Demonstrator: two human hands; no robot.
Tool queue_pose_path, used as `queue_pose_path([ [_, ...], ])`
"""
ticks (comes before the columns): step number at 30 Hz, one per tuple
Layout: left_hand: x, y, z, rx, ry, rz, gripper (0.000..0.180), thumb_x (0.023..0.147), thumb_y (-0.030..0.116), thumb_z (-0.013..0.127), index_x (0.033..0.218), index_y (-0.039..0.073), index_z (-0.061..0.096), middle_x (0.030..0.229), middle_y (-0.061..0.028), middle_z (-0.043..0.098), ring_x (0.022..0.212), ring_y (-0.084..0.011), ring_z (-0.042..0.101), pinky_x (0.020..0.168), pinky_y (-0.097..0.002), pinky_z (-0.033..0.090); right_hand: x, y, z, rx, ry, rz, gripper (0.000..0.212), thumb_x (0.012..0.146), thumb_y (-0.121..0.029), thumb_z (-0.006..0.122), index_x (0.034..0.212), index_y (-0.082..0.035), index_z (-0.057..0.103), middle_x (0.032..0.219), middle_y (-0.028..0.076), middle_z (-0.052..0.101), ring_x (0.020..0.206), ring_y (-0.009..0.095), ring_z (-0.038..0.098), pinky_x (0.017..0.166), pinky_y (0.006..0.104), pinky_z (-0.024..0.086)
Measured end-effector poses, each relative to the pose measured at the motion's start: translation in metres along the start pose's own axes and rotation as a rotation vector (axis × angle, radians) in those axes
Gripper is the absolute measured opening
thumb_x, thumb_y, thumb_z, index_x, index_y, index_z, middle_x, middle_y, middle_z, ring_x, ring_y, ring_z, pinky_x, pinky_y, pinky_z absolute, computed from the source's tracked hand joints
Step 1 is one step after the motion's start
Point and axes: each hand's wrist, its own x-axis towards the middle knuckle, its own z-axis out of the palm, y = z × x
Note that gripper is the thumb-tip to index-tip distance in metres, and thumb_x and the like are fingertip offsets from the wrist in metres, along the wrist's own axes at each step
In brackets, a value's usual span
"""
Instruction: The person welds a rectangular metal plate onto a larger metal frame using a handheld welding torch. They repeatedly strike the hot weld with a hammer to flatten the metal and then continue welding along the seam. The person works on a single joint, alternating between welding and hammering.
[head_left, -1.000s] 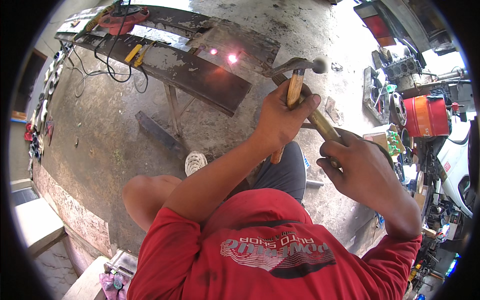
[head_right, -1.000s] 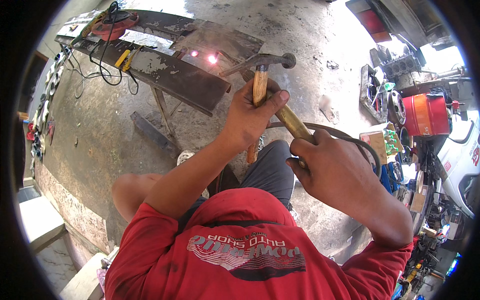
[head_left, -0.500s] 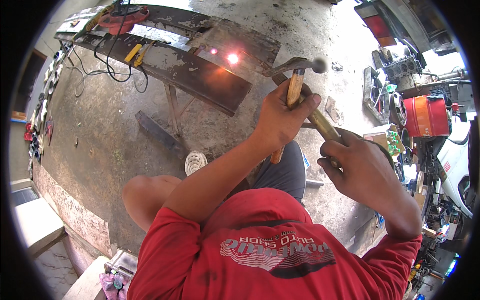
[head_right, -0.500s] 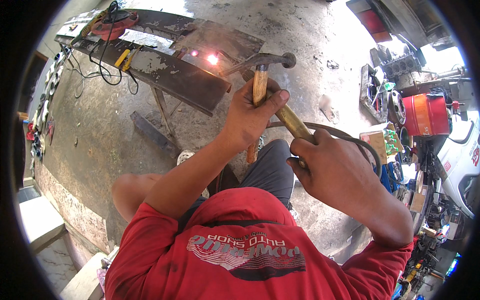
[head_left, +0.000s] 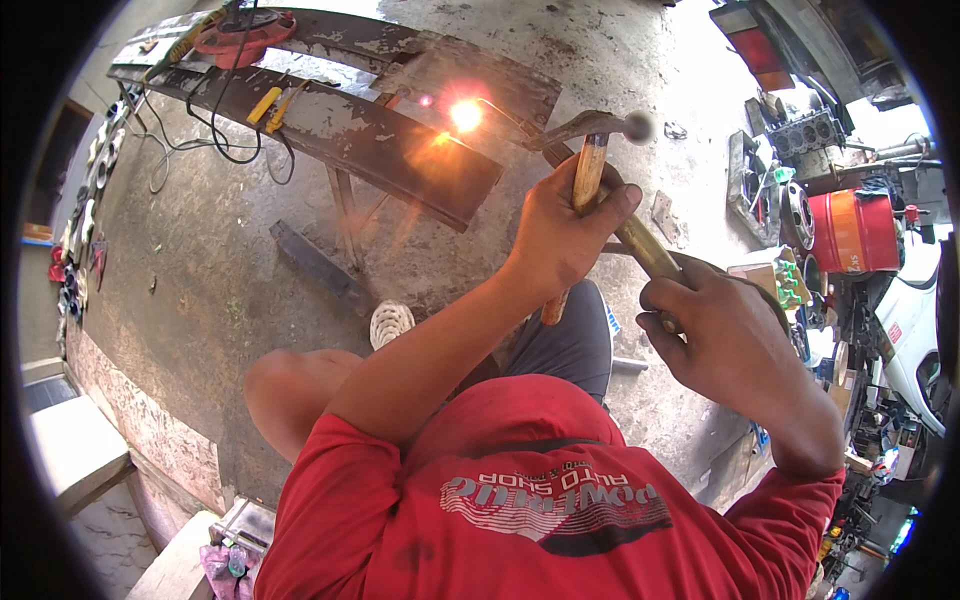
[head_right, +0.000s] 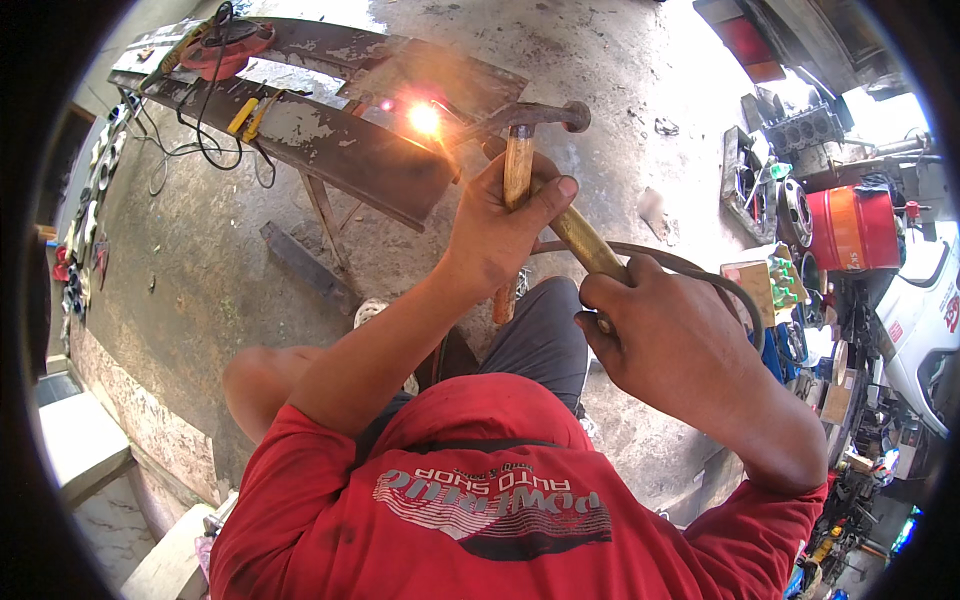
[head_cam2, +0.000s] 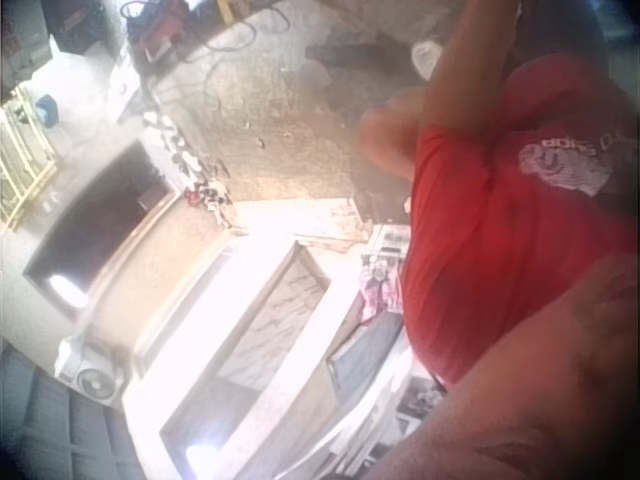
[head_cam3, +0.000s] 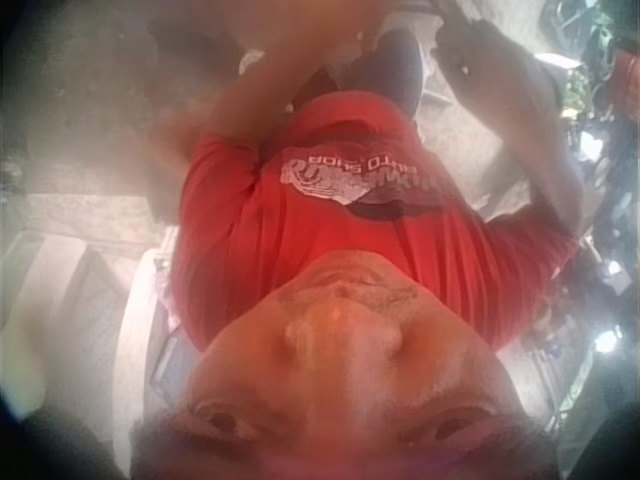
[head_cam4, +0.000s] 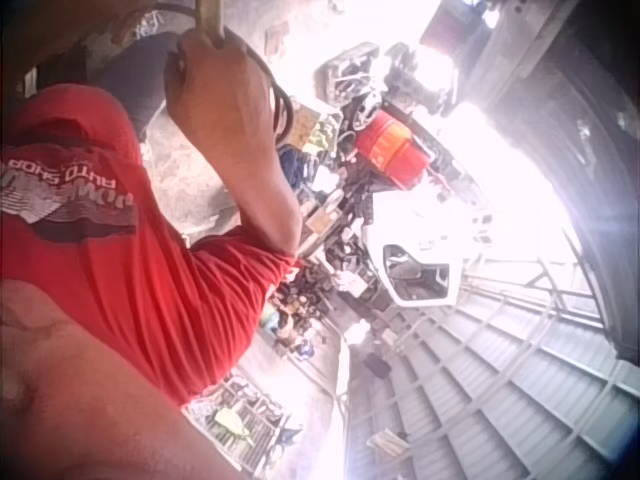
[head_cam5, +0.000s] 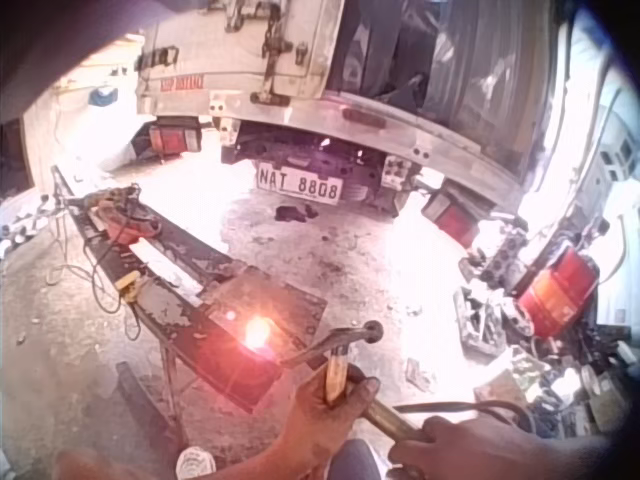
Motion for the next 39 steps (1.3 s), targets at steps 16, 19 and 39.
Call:
queue_pose_path([
  [16, 0.005, -0.011, 0.002, -0.136, -0.024, 0.013, 0.021, 0.105, 0.020, 0.083, 0.109, 0.005, 0.069, 0.092, 0.0002, 0.070, 0.085, -0.0081, 0.067, 0.076, -0.0341, 0.064, 0.000, 0.001, 0.001, 0.014, 0.015, -0.013, 0.018, 0.103, -0.024, 0.076, 0.111, -0.007, 0.074, 0.099, 0.022, 0.071, 0.087, 0.045, 0.077, 0.079, 0.0569, 0.061],
  [19, 0.003, -0.008, 0.000, -0.137, -0.046, -0.010, 0.019, 0.108, 0.017, 0.080, 0.115, 0.004, 0.067, 0.098, -0.0006, 0.067, 0.092, -0.0108, 0.072, 0.079, -0.0439, 0.077, 0.000, 0.002, 0.002, 0.024, 0.014, -0.003, 0.020, 0.103, -0.026, 0.077, 0.112, -0.008, 0.075, 0.099, 0.021, 0.071, 0.087, 0.044, 0.077, 0.080, 0.0566, 0.061],
  [39, -0.014, -0.007, 0.030, 0.491, -0.130, 0.176, 0.032, 0.101, 0.033, 0.086, 0.110, 0.005, 0.073, 0.082, -0.0039, 0.072, 0.077, -0.0102, 0.066, 0.072, -0.0348, 0.057, -0.049, 0.038, 0.076, 0.352, 0.238, 0.065, 0.020, 0.096, -0.023, 0.087, 0.109, -0.011, 0.077, 0.092, 0.014, 0.068, 0.077, 0.038, 0.073, 0.070, 0.0503, 0.059],
])
